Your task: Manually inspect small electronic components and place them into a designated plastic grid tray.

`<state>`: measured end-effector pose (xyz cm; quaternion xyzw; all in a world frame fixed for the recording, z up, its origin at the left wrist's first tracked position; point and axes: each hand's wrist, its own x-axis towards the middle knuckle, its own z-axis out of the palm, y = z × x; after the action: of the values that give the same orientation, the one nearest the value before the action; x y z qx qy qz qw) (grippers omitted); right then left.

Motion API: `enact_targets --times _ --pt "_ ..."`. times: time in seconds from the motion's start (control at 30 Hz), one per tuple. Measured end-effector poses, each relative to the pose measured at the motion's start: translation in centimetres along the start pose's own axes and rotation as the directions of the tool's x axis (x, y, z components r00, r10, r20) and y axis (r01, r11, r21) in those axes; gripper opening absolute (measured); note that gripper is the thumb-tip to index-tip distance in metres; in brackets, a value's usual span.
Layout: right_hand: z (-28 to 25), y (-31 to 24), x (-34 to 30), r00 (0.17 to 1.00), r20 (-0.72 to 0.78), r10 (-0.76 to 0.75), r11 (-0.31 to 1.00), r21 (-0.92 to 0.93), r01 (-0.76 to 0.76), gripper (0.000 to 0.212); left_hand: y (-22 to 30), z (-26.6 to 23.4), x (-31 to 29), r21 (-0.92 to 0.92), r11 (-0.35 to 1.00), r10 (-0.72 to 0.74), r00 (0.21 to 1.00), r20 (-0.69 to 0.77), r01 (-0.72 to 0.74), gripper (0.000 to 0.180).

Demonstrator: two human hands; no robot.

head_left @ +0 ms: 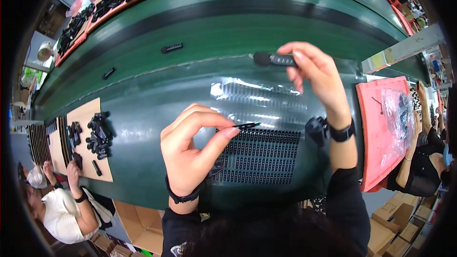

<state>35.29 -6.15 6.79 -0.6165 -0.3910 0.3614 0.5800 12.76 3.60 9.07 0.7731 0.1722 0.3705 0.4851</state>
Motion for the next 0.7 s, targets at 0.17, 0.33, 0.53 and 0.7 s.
enact_targets --times 0.17,0.33,0.53,0.7 --pt "5.1 0.2 -1.6 0.983 0.181 0.005 0.879 0.468 -0.091 0.024 0.6 -0.7 -0.5 -0.145 0.987 -0.084 0.994 -0.063 0.074 0.013" --pt "6.3 0.2 -2.6 0.976 0.220 0.009 0.882 0.458 -0.112 0.022 0.3 -1.2 -0.4 -0.156 0.988 -0.021 0.998 -0.051 0.013 0.014" --pt "6.7 -0.4 -3.1 0.984 0.178 0.000 0.926 0.371 -0.067 0.020 0.2 -1.2 -0.5 -0.169 0.986 0.017 1.000 -0.011 -0.018 0.016" --pt "6.9 -0.2 -3.2 0.988 0.156 0.007 0.914 0.399 -0.069 0.022 0.3 -1.2 -0.5 -0.201 0.977 -0.078 0.997 -0.009 0.074 0.015"
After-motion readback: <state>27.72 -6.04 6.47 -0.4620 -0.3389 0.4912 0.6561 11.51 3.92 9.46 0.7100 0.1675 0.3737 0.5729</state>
